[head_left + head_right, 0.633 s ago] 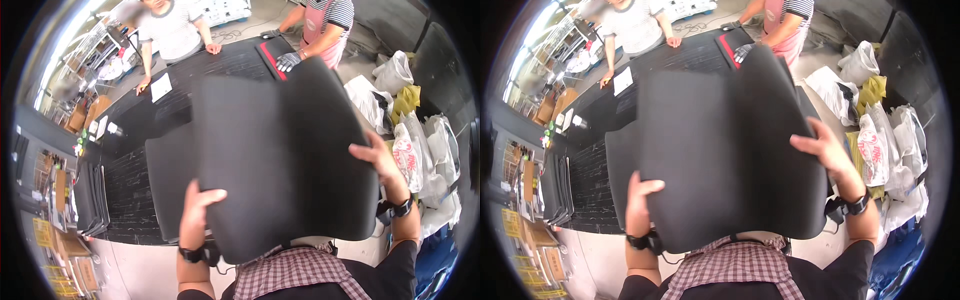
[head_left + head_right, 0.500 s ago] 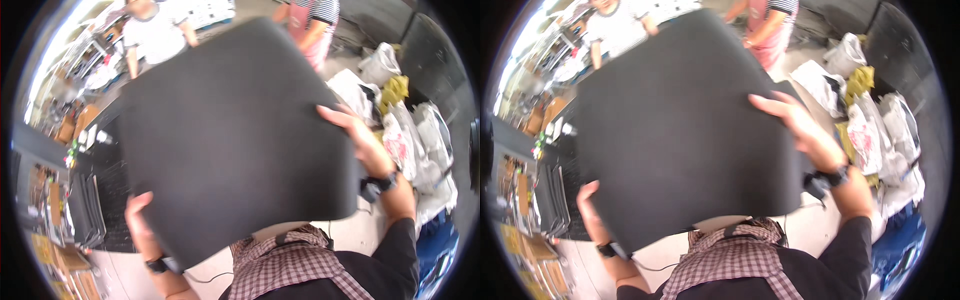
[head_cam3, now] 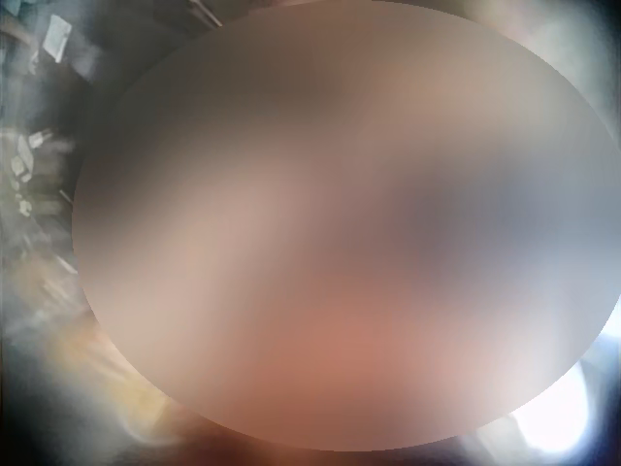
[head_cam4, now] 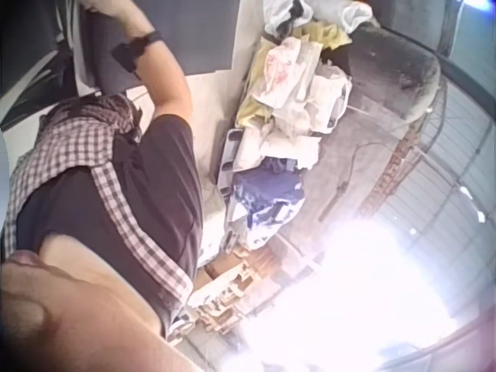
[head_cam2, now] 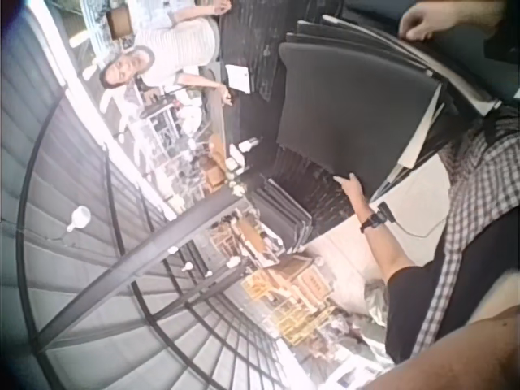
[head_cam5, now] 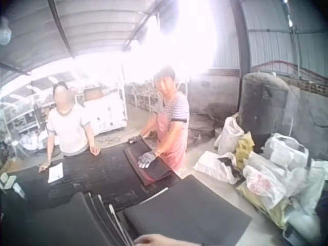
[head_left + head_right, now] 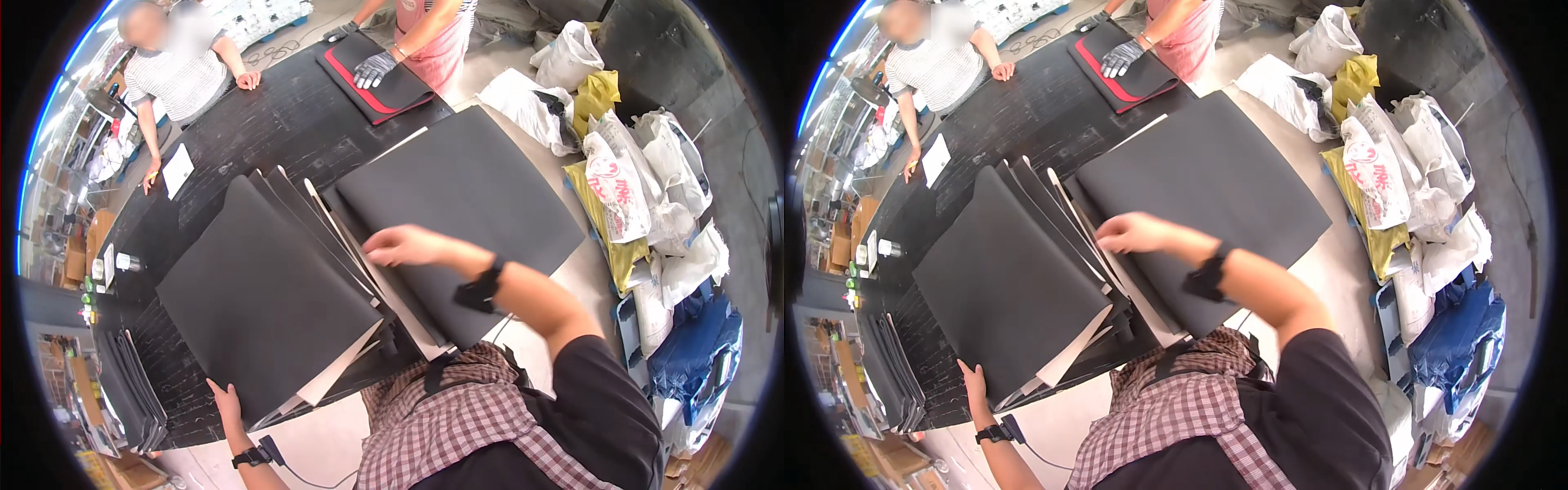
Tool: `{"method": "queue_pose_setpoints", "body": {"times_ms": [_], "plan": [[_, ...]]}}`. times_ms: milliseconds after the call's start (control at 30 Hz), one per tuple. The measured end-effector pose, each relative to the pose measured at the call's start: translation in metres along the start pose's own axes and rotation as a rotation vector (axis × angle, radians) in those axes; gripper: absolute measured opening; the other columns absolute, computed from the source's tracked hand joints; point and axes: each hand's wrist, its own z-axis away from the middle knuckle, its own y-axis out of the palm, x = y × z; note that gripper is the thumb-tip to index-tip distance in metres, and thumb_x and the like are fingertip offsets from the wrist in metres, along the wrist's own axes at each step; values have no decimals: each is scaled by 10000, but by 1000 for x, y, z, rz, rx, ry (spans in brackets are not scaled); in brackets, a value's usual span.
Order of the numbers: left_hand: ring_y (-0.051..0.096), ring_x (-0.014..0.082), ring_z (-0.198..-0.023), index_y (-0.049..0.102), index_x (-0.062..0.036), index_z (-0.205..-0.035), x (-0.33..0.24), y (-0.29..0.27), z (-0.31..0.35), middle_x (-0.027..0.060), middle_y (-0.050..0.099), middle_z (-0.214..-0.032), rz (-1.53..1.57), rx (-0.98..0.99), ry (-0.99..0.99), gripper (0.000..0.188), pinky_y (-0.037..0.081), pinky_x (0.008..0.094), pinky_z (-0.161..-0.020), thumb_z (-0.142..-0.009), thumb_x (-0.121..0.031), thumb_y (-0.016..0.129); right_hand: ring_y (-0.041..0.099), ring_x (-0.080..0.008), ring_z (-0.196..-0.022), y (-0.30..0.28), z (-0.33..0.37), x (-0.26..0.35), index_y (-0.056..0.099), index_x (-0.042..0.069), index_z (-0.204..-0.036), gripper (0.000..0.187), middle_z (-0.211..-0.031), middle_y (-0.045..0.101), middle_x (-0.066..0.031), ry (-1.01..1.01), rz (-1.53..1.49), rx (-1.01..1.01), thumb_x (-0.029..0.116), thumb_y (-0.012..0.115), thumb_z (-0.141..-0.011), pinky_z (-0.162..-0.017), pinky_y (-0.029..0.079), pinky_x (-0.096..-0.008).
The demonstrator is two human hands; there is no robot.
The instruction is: The person organizes black foam sheets on a table by flipping them over and stacking them into separate piles.
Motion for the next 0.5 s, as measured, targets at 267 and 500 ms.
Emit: {"method": "queue_pose_setpoints", "body": {"times_ms": [267,500], "plan": [[572,246,-1033,496,-16,-1256,-227,-6,144,160,565,-1170,529,206,828,426,420,344,-940,-839,-32,578,554,-333,-1029,-211,193,-136,619,23,-1041,380,-1041,612,-190,279,1074,-1225,300,614,-781,-904,434,-410],[502,178,-1119,425,-14,-1318,-363,85,243,94,506,-1243,685,1142,589,464,402,298,-943,-871,-34,550,562,-373,-975,-179,203,-78,554,2,-1074,430,-1055,589,-200,283,804,-977,275,639,-754,-843,459,-426]]}}
